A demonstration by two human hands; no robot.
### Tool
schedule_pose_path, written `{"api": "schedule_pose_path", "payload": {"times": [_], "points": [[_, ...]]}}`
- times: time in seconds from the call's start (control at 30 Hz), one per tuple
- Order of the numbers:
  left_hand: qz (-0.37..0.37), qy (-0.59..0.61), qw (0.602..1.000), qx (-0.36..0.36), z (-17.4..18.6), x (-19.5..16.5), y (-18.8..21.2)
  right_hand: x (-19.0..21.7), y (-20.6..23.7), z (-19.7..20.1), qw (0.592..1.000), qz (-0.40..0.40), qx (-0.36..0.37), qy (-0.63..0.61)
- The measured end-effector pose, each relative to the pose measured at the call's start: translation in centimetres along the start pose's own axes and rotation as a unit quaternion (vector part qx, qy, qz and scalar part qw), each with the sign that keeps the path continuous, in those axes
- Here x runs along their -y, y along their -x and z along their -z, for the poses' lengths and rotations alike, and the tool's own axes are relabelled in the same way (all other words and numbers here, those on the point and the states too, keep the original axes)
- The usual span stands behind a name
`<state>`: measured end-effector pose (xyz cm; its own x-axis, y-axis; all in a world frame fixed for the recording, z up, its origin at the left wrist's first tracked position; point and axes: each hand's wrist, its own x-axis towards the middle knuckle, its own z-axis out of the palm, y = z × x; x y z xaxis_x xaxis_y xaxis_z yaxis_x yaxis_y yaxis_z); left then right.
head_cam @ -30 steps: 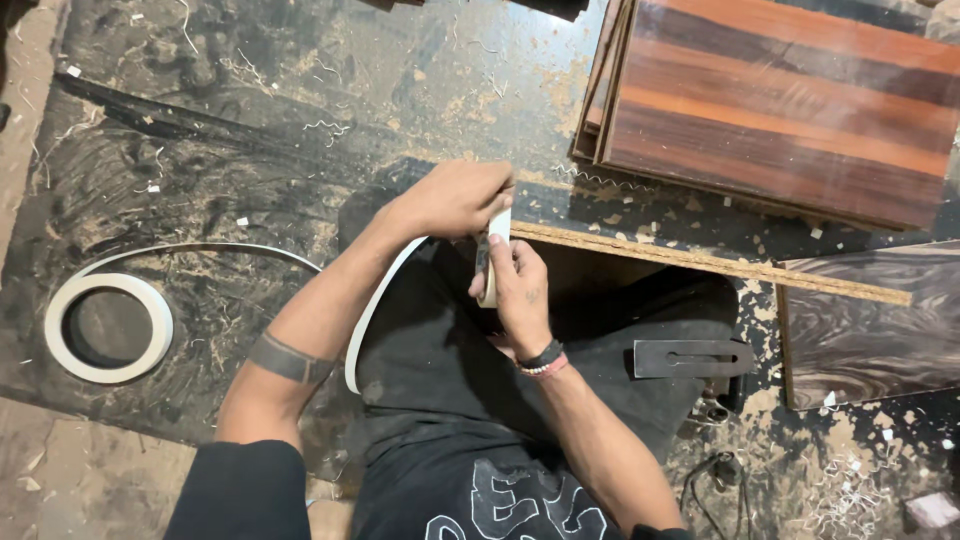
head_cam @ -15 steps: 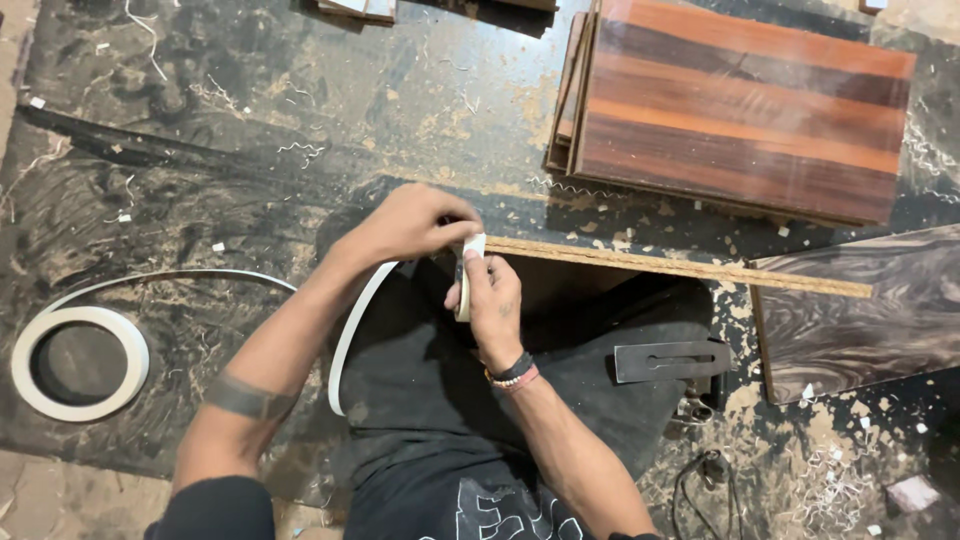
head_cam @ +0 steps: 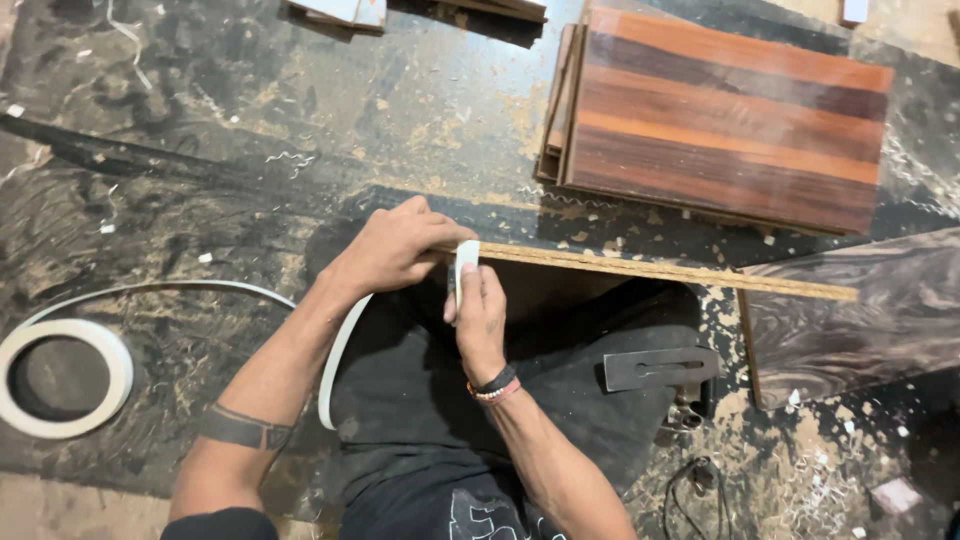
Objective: The person sits on the floor with a narrow particle board strip across their lap and applies white edge banding tape to its raw edge. They press the tape along the edge by hand, then run a hand-held iron along the strip to heat and adhere the banding, working along the length of the board.
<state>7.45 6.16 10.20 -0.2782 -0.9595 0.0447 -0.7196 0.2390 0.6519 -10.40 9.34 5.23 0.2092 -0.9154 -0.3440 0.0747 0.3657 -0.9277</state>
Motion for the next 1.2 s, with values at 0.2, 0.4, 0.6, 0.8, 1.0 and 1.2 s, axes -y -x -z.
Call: {"api": "schedule_pose_path", "payload": {"times": [0.2,0.4,0.6,0.8,1.0,1.2], "points": [[-0.010,0.014,1.000,0.006,0.4,-0.3,-0.5,-0.7,-1.3,-0.2,0.995,-0.072,-0.014,-0.065],[-0.044,-0.071,0.995,-0.049,-0.1,-1.3,-1.2,0.2,-2.0,0.3,0.992,-0.045,0.059,-0.106],[-0.136,-0.202,0.967,-0.080,-1.5,-1.3,-0.7,-1.7,-1.8,1.6,0.977,-0.076,0.100,-0.170],[-0.168,-0.262,0.945,-0.100,-2.0,-1.2,-0.9,-1.5,-2.6,1.4,0.962,-0.190,0.194,0.031],[-0.127,-0.230,0.959,-0.109,-1.6,-0.7,-2.2,5.1,4.3,11.1,0.832,0.235,0.238,0.442],[-0.079,-0.176,0.973,-0.127,-1.6,-1.1,-1.7,6.2,11.3,19.1,0.681,0.141,0.340,0.633]]}}
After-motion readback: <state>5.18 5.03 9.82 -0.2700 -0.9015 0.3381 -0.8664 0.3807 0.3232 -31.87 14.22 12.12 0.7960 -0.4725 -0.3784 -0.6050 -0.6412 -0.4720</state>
